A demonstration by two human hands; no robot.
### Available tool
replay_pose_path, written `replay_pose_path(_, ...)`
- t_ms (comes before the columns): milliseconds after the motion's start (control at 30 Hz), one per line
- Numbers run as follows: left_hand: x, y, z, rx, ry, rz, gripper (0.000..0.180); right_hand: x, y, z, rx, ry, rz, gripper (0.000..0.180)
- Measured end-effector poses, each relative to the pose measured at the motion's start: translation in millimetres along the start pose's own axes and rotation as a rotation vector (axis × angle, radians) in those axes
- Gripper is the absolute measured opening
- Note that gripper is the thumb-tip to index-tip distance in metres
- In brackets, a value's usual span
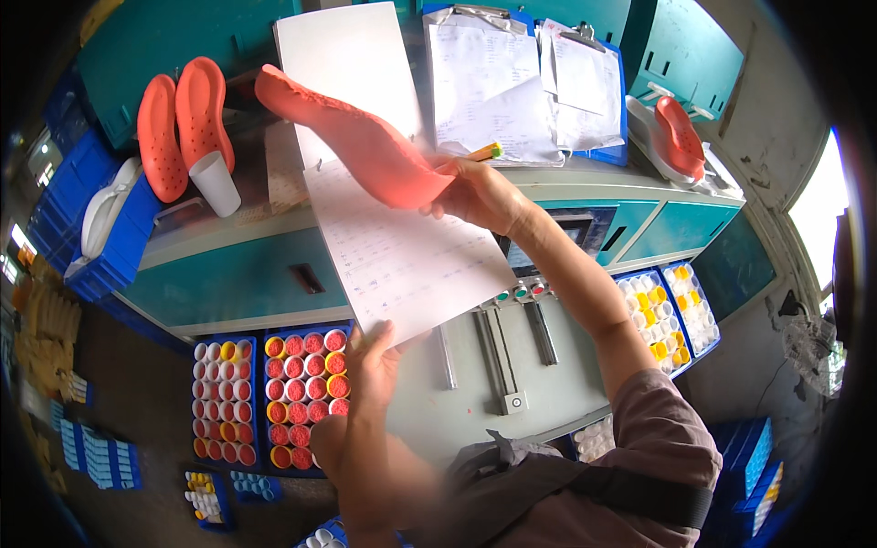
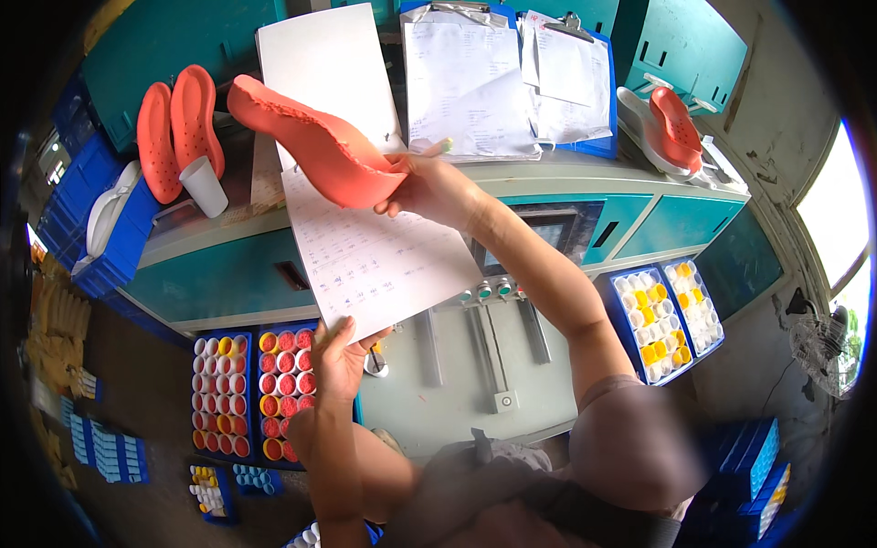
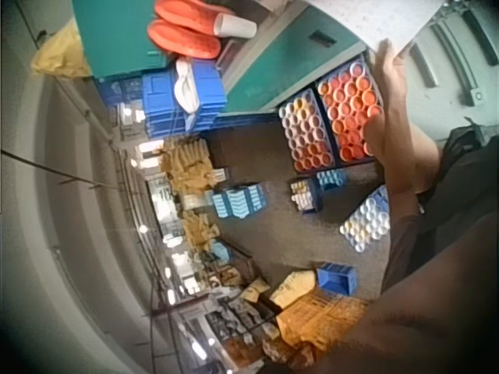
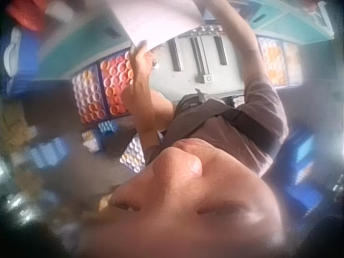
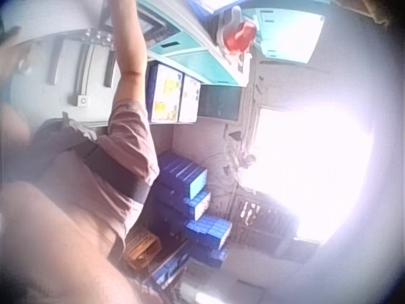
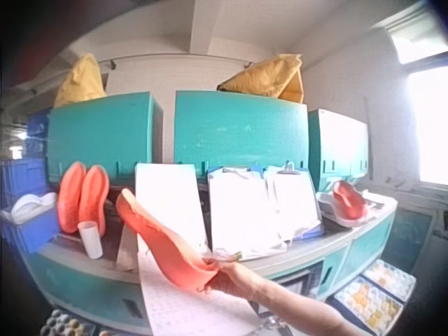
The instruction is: The person wipes the surface of a pink slipper sole with a small cup, then places it on a drying rack. The person later picks up a pair of pink slipper soles, writes on a notepad, and places one sole on a digital scale before returning to the notepad.
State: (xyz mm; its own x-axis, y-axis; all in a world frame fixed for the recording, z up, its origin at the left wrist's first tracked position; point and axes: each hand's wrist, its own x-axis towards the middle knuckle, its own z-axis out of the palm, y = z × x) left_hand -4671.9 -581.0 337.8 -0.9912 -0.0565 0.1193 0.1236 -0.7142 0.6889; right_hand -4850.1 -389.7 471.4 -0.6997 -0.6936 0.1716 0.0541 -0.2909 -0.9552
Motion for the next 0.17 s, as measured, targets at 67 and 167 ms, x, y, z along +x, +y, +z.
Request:
replay_pose_path(67,1,-2,-2,0.016,0.007,0.005,0.048,6,7,3,0.078,0.040,0.016,0.044)
replay_pose_path(167,0,-3,-6,0.024,0.021,0.012,0.048,-4,15,7,0.155,0.044,-0.021,0.043)
